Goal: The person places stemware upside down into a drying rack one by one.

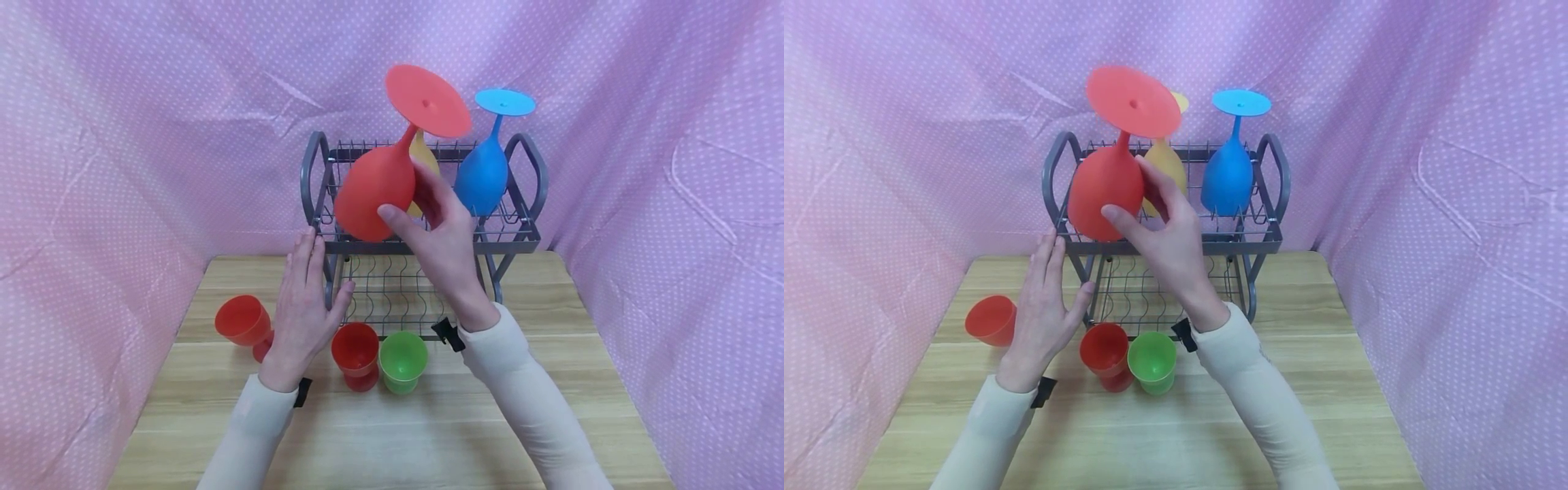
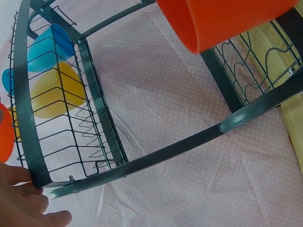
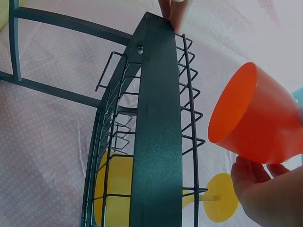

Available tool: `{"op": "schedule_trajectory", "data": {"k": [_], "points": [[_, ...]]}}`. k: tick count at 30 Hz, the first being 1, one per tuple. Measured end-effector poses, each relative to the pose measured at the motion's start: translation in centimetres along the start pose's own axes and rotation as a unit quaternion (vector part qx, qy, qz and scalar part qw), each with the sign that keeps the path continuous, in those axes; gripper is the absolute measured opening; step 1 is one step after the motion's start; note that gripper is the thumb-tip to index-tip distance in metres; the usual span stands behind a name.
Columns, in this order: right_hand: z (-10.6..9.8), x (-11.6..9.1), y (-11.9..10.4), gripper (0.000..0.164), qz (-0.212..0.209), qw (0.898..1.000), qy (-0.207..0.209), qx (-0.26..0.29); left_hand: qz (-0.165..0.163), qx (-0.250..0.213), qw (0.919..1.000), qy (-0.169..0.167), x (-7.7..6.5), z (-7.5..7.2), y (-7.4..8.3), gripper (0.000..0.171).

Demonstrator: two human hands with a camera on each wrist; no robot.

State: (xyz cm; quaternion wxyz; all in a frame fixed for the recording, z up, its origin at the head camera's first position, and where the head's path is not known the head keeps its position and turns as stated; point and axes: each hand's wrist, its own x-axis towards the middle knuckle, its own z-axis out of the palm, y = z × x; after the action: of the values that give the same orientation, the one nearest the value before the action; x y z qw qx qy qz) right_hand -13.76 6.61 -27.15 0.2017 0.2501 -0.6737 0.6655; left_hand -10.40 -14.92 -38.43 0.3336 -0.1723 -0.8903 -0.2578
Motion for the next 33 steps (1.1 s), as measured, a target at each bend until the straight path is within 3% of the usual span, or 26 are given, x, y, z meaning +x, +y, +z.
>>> {"op": "schedule_trajectory", "data": {"k": [13,22,29,33], "points": [[1.0,2.8,0.5,0.067,-0.010,1.000,-0.002,-0.025,-0.001,0.000,1.0000,-0.008,0.2,0.0,-0.2,0.080],[1.8,4.5,0.9,0.068,0.015,0.999,-0.014,-0.036,0.002,0.002,1.0000,-0.003,0.4,0.1,-0.3,0.080],[2.5,5.8,1.5,0.068,-0.003,0.999,-0.025,-0.036,0.003,0.001,1.0000,-0.001,0.3,0.1,-0.4,0.080],[3.0,6.2,1.9,0.067,0.022,0.998,-0.037,-0.050,0.002,-0.001,1.0000,-0.002,0.3,0.1,-0.3,0.079]]}}
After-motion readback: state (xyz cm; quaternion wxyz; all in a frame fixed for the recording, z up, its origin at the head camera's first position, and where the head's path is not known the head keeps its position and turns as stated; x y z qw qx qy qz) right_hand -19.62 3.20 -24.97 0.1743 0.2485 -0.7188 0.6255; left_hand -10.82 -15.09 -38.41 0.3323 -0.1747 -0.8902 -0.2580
